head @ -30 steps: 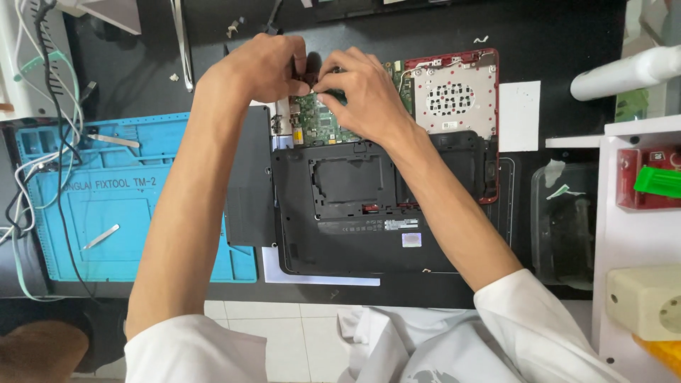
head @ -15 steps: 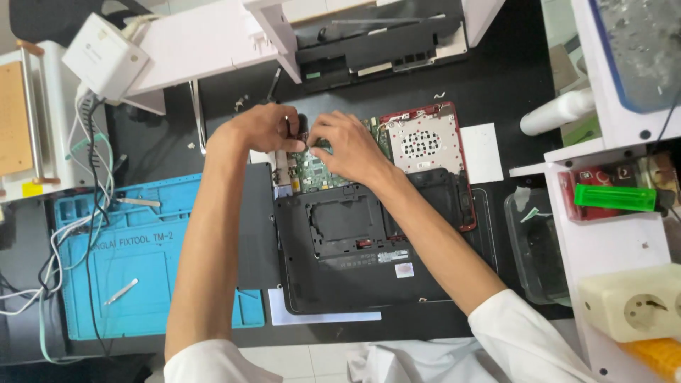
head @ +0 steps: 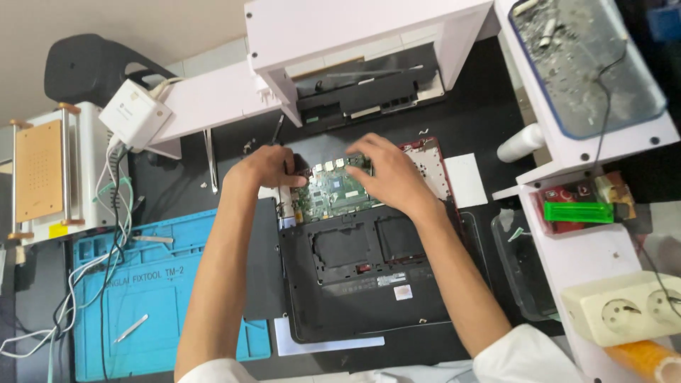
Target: The person works on a partially disassembled laptop on a repair mat, using a screwdriver to unscrew components near the battery and motherboard. They reposition the laptop chassis, adjust internal parts by hand, and lift the laptop to reorient it on the bench.
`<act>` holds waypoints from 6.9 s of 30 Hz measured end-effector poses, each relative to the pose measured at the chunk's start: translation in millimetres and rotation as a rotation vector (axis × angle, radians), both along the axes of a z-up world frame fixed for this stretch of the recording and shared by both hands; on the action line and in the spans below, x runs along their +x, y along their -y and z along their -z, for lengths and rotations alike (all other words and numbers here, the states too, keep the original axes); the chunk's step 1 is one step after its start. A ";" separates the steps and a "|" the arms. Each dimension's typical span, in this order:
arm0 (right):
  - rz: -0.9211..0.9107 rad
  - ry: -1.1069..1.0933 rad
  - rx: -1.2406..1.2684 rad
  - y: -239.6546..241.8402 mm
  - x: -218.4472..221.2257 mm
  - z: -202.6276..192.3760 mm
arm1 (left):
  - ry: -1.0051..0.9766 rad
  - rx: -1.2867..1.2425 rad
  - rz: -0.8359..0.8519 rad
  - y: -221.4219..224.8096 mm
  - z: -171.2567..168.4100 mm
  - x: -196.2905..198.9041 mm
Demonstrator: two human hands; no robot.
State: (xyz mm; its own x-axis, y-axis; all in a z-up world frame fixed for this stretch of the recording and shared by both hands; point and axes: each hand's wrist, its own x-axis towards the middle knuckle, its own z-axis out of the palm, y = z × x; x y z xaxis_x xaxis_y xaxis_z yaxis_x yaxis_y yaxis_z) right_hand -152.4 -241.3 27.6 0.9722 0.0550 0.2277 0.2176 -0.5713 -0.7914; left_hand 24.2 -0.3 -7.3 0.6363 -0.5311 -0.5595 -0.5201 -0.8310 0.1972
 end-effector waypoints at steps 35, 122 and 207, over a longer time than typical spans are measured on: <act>0.596 -0.251 0.055 31.5 -135.0 18.7 | 0.506 -0.296 -0.812 -13.5 -45.5 -280.4; 0.356 -0.137 0.569 56.2 -103.7 63.4 | 0.649 -0.429 -0.627 21.6 -3.1 -234.0; 0.692 -0.094 0.380 84.8 -50.3 90.9 | 0.670 -0.737 -0.747 -19.7 3.7 -207.5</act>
